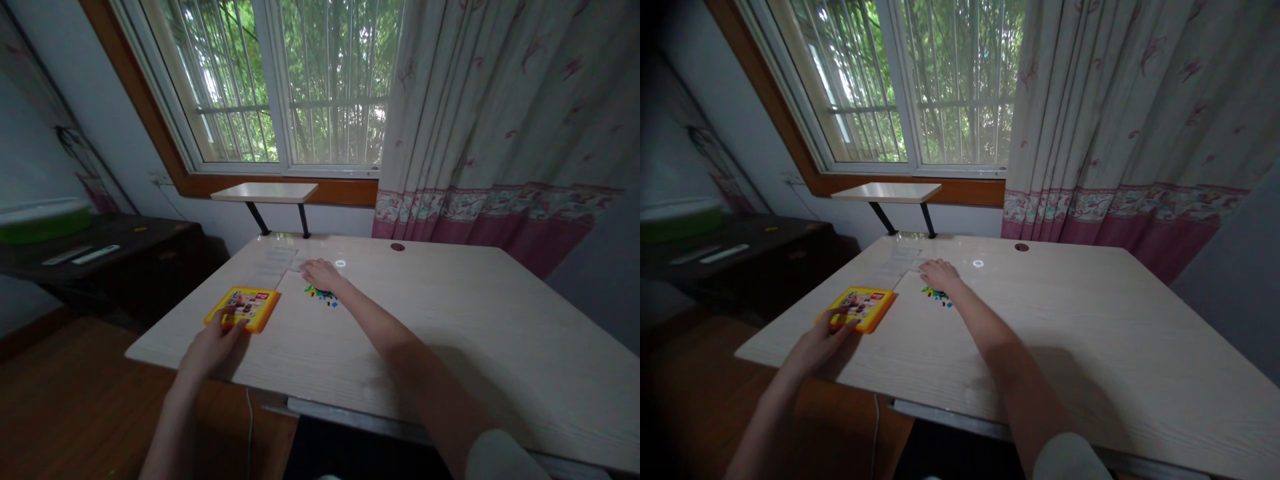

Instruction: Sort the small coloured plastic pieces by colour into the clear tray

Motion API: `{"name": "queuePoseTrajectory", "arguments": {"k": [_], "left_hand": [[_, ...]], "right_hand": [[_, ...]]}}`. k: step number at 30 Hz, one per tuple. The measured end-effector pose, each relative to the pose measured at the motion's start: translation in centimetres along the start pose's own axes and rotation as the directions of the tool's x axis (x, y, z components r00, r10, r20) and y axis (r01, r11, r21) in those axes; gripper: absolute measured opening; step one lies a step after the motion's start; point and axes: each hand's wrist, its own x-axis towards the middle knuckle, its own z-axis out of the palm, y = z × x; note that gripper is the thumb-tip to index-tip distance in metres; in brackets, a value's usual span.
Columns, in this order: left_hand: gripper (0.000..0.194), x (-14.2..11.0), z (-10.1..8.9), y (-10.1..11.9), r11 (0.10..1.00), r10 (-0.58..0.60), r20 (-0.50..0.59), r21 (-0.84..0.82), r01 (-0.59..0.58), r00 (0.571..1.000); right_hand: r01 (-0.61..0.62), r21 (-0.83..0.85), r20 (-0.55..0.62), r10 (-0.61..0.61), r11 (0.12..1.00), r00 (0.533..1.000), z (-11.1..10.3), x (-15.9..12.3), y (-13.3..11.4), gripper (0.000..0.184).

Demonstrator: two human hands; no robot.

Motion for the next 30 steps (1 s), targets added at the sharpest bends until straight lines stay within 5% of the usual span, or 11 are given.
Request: {"name": "queuePoseTrajectory", "arguments": {"k": [17, 25, 30], "left_hand": [[0.070, -0.3, -0.7, 0.4, 1.000, -0.011, 0.077, 0.003, 0.011, 0.997], [0.069, -0.5, -0.7, 0.5, 1.000, 0.000, 0.078, 0.001, 0.000, 0.997], [0.069, -0.6, -0.8, 0.6, 1.000, -0.004, 0.084, 0.008, 0.003, 0.996]], "right_hand": [[0.044, 0.110, -0.019, -0.042, 0.993, 0.999, 0.7, 0.1, 0.2, 0.029], [-0.029, -0.013, -0.004, 0.029, 1.000, 1.000, 0.0, 2.1, -0.5, 0.038], [0.036, -0.049, 0.064, -0.033, 0.998, 0.997, -1.2, 2.3, -0.4, 0.038]]}}
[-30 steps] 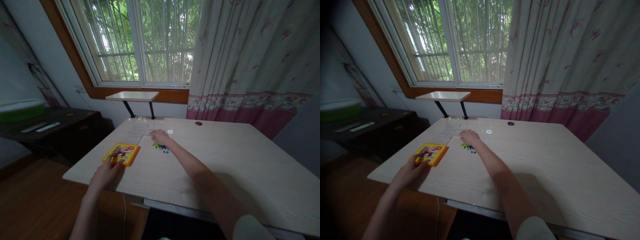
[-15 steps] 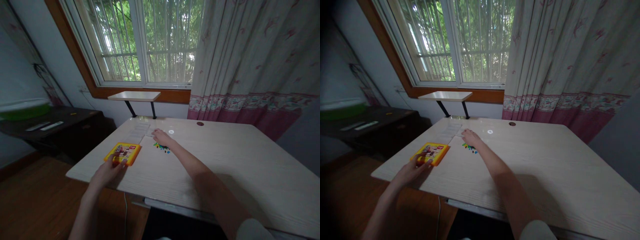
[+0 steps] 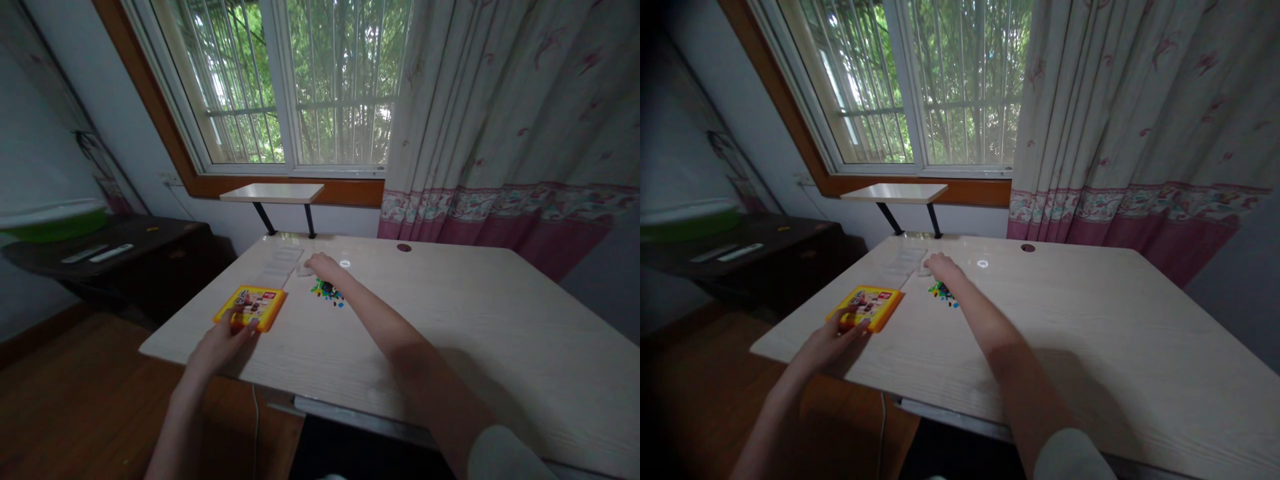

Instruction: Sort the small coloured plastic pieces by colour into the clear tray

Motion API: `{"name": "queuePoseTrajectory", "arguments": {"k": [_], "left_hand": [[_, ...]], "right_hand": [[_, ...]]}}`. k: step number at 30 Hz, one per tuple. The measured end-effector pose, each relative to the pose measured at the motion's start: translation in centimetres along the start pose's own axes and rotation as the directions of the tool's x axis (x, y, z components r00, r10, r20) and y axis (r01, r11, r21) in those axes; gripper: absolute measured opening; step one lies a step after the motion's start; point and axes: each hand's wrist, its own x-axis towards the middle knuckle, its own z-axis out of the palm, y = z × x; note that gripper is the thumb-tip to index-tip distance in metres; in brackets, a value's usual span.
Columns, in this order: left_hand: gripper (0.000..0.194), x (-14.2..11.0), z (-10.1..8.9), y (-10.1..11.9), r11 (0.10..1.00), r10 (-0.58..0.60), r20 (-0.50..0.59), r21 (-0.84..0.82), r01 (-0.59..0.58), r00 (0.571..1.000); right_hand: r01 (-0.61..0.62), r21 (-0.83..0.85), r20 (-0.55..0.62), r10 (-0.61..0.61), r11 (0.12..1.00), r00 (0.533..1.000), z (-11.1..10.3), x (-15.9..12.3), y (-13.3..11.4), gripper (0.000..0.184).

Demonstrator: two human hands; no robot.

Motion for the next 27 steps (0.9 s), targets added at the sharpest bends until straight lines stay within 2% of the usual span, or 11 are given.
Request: {"name": "queuePoseTrajectory", "arguments": {"k": [3, 6, 11, 15, 19, 23, 27], "left_hand": [[0.070, 0.0, 0.1, 0.0, 1.000, -0.009, -0.015, 0.005, 0.009, 1.000], [0.070, 0.0, 0.2, -0.1, 1.000, -0.008, -0.013, -0.005, 0.008, 1.000], [0.070, -0.1, 0.1, 0.0, 1.000, -0.012, -0.004, 0.008, 0.012, 1.000], [0.069, -0.2, 0.0, 0.1, 1.000, -0.011, 0.011, 0.010, 0.010, 1.000], [0.069, -0.1, 0.3, -0.1, 1.000, -0.010, -0.001, 0.004, 0.010, 1.000], [0.069, 0.0, 0.5, -0.2, 1.000, -0.015, -0.025, -0.007, 0.015, 1.000], [0.069, -0.2, 0.3, 0.1, 1.000, -0.015, -0.012, -0.016, 0.014, 1.000]], "right_hand": [[0.061, 0.013, 0.007, -0.061, 0.998, 0.998, -0.3, -0.7, 0.2, 0.042], [0.117, 0.041, -0.010, -0.117, 0.992, 0.993, 0.3, -1.2, -0.1, 0.042], [0.176, 0.192, -0.039, -0.172, 0.966, 0.984, 2.2, -0.1, -1.7, 0.040], [0.200, 0.316, -0.046, -0.195, 0.928, 0.980, 1.9, 0.0, -2.2, 0.037], [0.140, 0.422, -0.099, -0.108, 0.896, 0.989, 0.9, -2.8, 0.0, 0.036], [-0.044, 0.462, 0.020, 0.039, 0.886, 0.999, 1.3, -6.0, 2.8, 0.046], [-0.091, 0.454, -0.002, 0.104, 0.886, 0.995, 2.4, -6.3, 2.3, 0.051]]}}
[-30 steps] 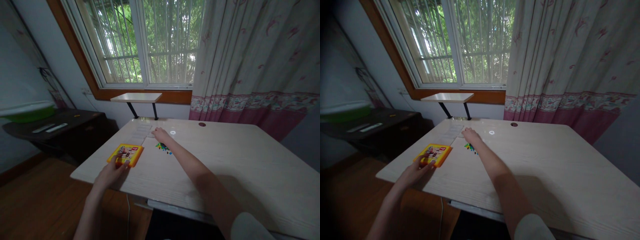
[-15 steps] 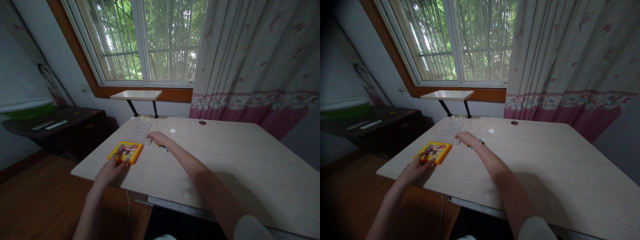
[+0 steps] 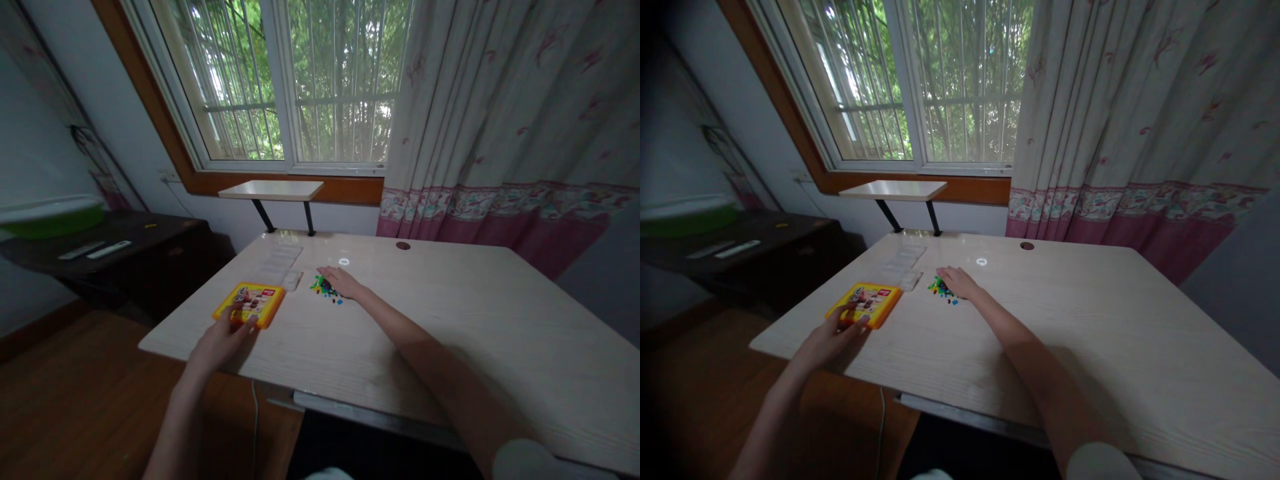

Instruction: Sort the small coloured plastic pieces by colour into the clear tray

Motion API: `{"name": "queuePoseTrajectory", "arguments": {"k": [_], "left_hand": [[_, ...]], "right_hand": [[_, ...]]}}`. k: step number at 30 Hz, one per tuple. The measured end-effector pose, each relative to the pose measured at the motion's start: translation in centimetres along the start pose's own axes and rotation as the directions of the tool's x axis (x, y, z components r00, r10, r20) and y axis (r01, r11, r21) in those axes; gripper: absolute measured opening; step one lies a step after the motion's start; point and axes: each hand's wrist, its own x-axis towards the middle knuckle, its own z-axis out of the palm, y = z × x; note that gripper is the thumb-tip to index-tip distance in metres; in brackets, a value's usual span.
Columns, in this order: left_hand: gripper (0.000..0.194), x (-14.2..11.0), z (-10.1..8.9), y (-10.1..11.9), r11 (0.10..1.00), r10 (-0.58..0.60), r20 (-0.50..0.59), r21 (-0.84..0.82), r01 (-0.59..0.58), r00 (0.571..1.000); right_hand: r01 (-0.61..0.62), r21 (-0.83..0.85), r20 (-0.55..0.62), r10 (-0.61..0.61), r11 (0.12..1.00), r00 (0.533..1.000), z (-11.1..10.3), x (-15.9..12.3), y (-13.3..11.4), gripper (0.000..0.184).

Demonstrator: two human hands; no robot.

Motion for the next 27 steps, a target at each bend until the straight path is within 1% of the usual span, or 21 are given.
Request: {"name": "queuePoseTrajectory", "arguments": {"k": [4, 7, 9, 11, 13, 15, 17, 19, 21, 23, 25, 27], "left_hand": [[0.067, -0.3, -0.4, 0.3, 1.000, 0.005, 0.005, -0.004, -0.005, 1.000], [0.066, -0.3, -0.4, 0.2, 1.000, 0.016, 0.008, -0.010, -0.015, 1.000], [0.067, -0.2, -0.3, 0.0, 1.000, 0.026, 0.008, -0.012, -0.026, 1.000], [0.066, -0.1, -0.2, 0.0, 0.999, 0.029, 0.008, -0.016, -0.029, 1.000], [0.066, 0.0, -0.1, 0.0, 1.000, 0.019, 0.001, -0.016, -0.019, 1.000], [0.066, 0.0, -0.1, 0.1, 1.000, 0.011, -0.001, -0.011, -0.011, 1.000], [0.066, -0.1, -0.2, 0.2, 1.000, 0.023, 0.007, -0.004, -0.023, 1.000], [0.067, -0.2, -0.5, 0.3, 1.000, 0.024, 0.024, 0.015, -0.025, 0.999], [0.071, -0.3, -0.8, 0.4, 0.998, -0.015, 0.038, 0.066, 0.012, 0.999], [0.076, -0.5, -1.3, 0.7, 0.989, -0.054, 0.022, 0.141, 0.051, 0.998], [0.075, -0.6, -1.6, 1.5, 0.984, -0.014, 0.009, 0.178, 0.012, 1.000], [0.071, -0.8, -1.6, 3.3, 0.980, 0.091, 0.034, 0.176, -0.095, 0.995]], "right_hand": [[0.075, -0.023, -0.006, -0.075, 0.997, 0.997, 1.2, 1.2, -1.8, 0.050], [0.102, 0.030, -0.005, -0.102, 0.994, 0.995, 1.2, 1.4, -2.4, 0.051], [0.072, 0.064, -0.042, -0.070, 0.995, 0.997, 0.9, 1.0, -2.3, 0.051], [0.000, 0.067, -0.125, 0.009, 0.998, 0.992, 0.7, 0.1, -2.0, 0.052], [-0.080, 0.025, -0.213, 0.083, 0.997, 0.973, 0.7, -1.1, -2.0, 0.054], [-0.127, -0.059, -0.269, 0.106, 0.990, 0.957, 1.0, -2.1, -2.3, 0.057], [-0.133, -0.165, -0.280, 0.083, 0.977, 0.956, 1.5, -2.6, -3.0, 0.060], [-0.122, -0.248, -0.283, 0.049, 0.961, 0.958, 2.0, -2.6, -3.9, 0.061], [-0.114, -0.292, -0.287, 0.026, 0.950, 0.957, 2.3, -2.1, -4.6, 0.061], [-0.126, -0.304, -0.288, 0.034, 0.944, 0.957, 2.1, -1.7, -5.1, 0.060], [-0.144, -0.297, -0.288, 0.055, 0.944, 0.956, 1.4, -1.7, -5.2, 0.059], [-0.154, -0.281, -0.294, 0.068, 0.947, 0.953, 0.1, -2.4, -4.6, 0.058]]}}
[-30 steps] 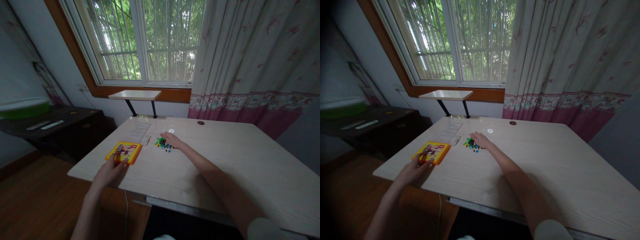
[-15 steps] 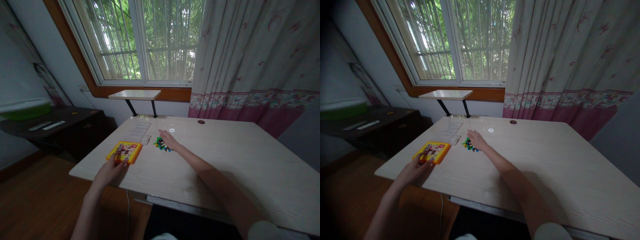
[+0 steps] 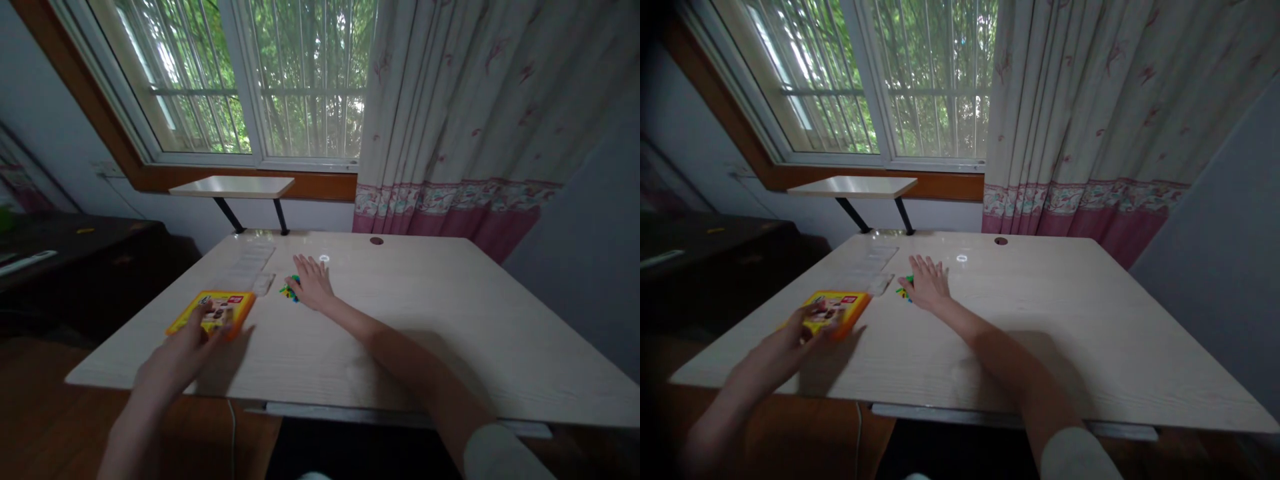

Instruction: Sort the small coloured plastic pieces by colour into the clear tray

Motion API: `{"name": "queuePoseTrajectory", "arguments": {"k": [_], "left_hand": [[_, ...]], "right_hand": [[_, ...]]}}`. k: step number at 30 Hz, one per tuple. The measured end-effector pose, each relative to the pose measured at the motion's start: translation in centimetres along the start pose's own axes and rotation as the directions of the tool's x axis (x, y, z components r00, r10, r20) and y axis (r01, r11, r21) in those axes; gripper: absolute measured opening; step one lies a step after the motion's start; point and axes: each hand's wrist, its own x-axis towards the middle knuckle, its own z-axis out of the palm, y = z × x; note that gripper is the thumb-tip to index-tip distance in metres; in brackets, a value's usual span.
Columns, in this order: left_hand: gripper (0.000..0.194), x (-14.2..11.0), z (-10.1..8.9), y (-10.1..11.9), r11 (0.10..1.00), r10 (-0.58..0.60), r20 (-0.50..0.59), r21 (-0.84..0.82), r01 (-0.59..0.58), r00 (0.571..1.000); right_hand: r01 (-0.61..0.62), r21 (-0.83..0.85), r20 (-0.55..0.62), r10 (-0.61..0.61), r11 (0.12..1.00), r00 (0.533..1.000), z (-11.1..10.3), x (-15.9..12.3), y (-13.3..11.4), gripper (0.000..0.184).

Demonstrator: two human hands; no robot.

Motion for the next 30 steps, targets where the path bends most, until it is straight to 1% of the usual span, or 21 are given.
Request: {"name": "queuePoseTrajectory", "arguments": {"k": [2, 5, 7, 9, 10, 12, 14, 15, 18, 21, 24, 27, 30], "left_hand": [[0.066, 0.0, -0.1, 2.9, 0.991, 0.132, 0.018, 0.004, -0.133, 0.991], [0.056, -0.2, 0.3, 8.6, 0.959, 0.279, 0.065, 0.032, -0.281, 0.958], [0.049, -0.5, 0.9, 12.6, 0.926, 0.370, 0.094, 0.039, -0.375, 0.924], [0.041, -0.7, 1.8, 16.2, 0.878, 0.473, 0.070, 0.042, -0.477, 0.878], [0.039, -0.7, 2.4, 17.7, 0.844, 0.532, 0.073, 0.039, -0.535, 0.844], [0.036, -0.5, 3.8, 20.4, 0.791, 0.607, 0.072, 0.047, -0.610, 0.792], [0.034, 0.0, 5.4, 22.6, 0.752, 0.656, 0.048, 0.048, -0.658, 0.753], [0.033, 0.3, 6.2, 23.5, 0.752, 0.655, 0.050, 0.053, -0.657, 0.754], [0.035, 1.2, 8.4, 25.4, 0.764, 0.640, 0.033, 0.082, -0.640, 0.768], [0.041, 1.8, 9.9, 26.1, 0.793, 0.608, -0.060, 0.105, -0.601, 0.792], [0.051, 2.2, 10.6, 26.0, 0.798, 0.602, -0.110, 0.103, -0.594, 0.791], [0.058, 2.5, 10.9, 25.6, 0.794, 0.608, -0.102, 0.095, -0.601, 0.787], [0.061, 2.8, 11.1, 25.3, 0.791, 0.611, -0.074, 0.086, -0.606, 0.788]], "right_hand": [[-0.009, 0.008, -0.009, 0.009, 1.000, 1.000, -1.9, -0.9, 1.9, 0.057], [-0.047, -0.021, -0.001, 0.047, 0.999, 0.999, -5.3, -3.3, 6.3, 0.054], [-0.106, -0.058, 0.003, 0.106, 0.993, 0.994, -7.6, -5.4, 9.6, 0.051], [-0.190, -0.113, -0.001, 0.191, 0.975, 0.981, -9.4, -7.5, 12.8, 0.049], [-0.234, -0.141, -0.007, 0.235, 0.962, 0.972, -10.1, -8.5, 14.2, 0.048], [-0.289, -0.194, -0.021, 0.290, 0.938, 0.957, -11.1, -10.3, 16.7, 0.047], [-0.308, -0.232, -0.044, 0.306, 0.923, 0.951, -11.5, -11.7, 18.3, 0.045], [-0.314, -0.247, -0.046, 0.313, 0.917, 0.949, -11.6, -12.2, 18.8, 0.044], [-0.330, -0.289, -0.034, 0.335, 0.899, 0.942, -11.5, -13.0, 19.0, 0.046], [-0.370, -0.325, 0.006, 0.393, 0.870, 0.919, -11.1, -13.1, 18.0, 0.051], [-0.387, -0.339, 0.073, 0.434, 0.858, 0.898, -10.5, -12.9, 16.8, 0.056], [-0.388, -0.334, 0.102, 0.442, 0.859, 0.891, -9.9, -12.9, 16.2, 0.059], [-0.400, -0.326, 0.119, 0.457, 0.857, 0.882, -9.6, -12.9, 16.1, 0.061]]}}
